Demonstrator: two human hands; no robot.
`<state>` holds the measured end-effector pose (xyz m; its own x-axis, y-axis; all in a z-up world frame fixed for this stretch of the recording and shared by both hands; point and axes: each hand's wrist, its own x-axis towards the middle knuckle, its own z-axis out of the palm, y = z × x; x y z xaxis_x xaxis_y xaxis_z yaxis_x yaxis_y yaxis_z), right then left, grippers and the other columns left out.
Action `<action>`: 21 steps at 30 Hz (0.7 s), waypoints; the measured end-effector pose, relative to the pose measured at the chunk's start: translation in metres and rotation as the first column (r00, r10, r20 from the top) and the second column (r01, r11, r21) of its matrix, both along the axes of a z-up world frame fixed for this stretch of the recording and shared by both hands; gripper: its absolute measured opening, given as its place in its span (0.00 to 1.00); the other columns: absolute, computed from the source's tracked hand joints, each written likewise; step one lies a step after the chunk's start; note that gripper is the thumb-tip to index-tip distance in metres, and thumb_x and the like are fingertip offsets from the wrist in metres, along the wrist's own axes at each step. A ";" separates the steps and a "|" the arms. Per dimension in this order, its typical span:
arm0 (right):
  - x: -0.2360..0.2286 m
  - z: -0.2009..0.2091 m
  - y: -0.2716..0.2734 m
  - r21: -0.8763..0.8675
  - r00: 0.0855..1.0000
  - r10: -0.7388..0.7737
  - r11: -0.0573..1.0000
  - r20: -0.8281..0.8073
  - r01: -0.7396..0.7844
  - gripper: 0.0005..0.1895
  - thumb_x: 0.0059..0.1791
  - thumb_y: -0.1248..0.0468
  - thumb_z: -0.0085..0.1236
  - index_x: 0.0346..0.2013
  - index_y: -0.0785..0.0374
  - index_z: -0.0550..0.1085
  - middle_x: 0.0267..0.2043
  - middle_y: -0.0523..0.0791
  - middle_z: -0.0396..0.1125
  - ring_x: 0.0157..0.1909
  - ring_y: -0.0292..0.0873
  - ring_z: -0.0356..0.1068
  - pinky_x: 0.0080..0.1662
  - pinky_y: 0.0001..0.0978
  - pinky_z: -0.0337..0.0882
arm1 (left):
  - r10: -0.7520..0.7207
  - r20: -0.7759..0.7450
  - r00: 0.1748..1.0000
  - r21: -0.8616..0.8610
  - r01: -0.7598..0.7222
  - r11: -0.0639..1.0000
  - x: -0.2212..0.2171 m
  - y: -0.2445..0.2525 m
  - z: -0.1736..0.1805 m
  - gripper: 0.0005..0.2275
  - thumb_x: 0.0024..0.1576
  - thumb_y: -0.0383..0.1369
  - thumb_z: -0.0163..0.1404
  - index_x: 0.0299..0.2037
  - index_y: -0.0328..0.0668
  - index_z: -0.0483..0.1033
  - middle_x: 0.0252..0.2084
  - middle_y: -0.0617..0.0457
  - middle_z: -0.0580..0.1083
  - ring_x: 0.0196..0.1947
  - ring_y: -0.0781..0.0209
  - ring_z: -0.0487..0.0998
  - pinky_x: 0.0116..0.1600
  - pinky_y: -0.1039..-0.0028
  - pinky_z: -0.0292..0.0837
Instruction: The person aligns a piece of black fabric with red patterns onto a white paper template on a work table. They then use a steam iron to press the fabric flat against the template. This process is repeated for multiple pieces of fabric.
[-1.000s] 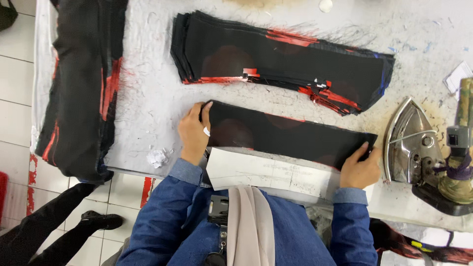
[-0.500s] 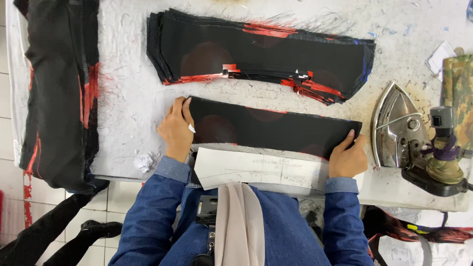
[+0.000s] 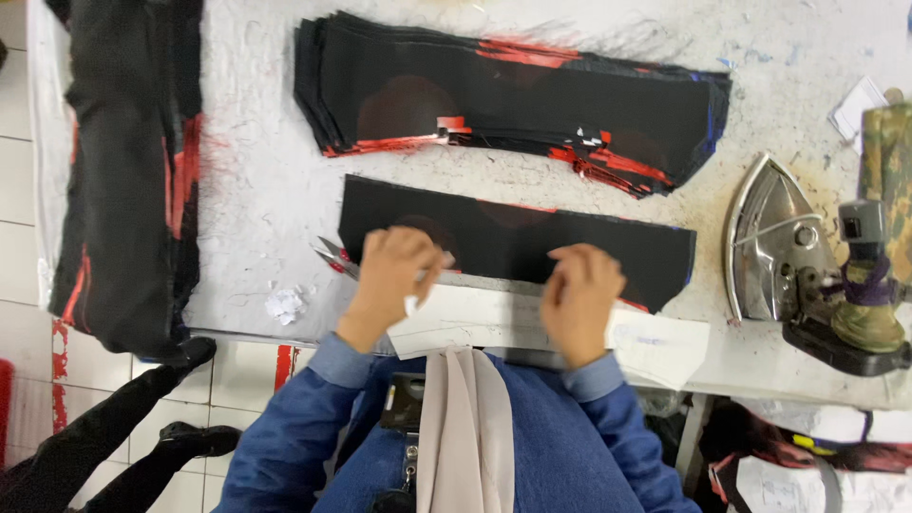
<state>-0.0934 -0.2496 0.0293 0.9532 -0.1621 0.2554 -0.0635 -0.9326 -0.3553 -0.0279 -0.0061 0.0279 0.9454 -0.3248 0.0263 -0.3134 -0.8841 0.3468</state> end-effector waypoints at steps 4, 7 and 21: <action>-0.009 0.003 0.015 0.117 0.991 0.104 0.989 -0.090 -0.093 0.16 0.39 0.74 0.50 0.36 0.52 0.71 0.38 0.41 0.61 0.43 0.48 0.63 0.41 0.38 0.59 | 0.011 0.104 0.994 0.007 -0.012 1.000 -0.016 0.030 -0.026 0.12 0.55 0.49 0.47 0.24 0.57 0.75 0.29 0.62 0.71 0.43 0.62 0.66 0.50 0.66 0.56; -0.030 -0.005 -0.023 0.115 0.993 -0.021 0.993 -0.117 0.034 0.12 0.41 0.72 0.53 0.35 0.53 0.73 0.37 0.44 0.64 0.42 0.52 0.64 0.43 0.40 0.61 | 0.160 0.188 0.969 0.052 -0.172 0.984 -0.026 0.059 -0.014 0.13 0.56 0.47 0.48 0.23 0.56 0.75 0.30 0.61 0.71 0.43 0.61 0.67 0.51 0.64 0.54; -0.101 0.033 -0.131 -0.027 0.453 -0.562 0.647 -0.692 0.762 0.49 0.26 0.52 0.72 0.54 0.68 0.60 0.49 0.60 0.61 0.51 0.58 0.62 0.50 0.46 0.61 | 0.152 -0.036 0.988 -0.040 -0.154 0.987 -0.067 0.042 0.027 0.24 0.45 0.60 0.49 0.24 0.45 0.75 0.36 0.61 0.72 0.43 0.55 0.64 0.43 0.60 0.44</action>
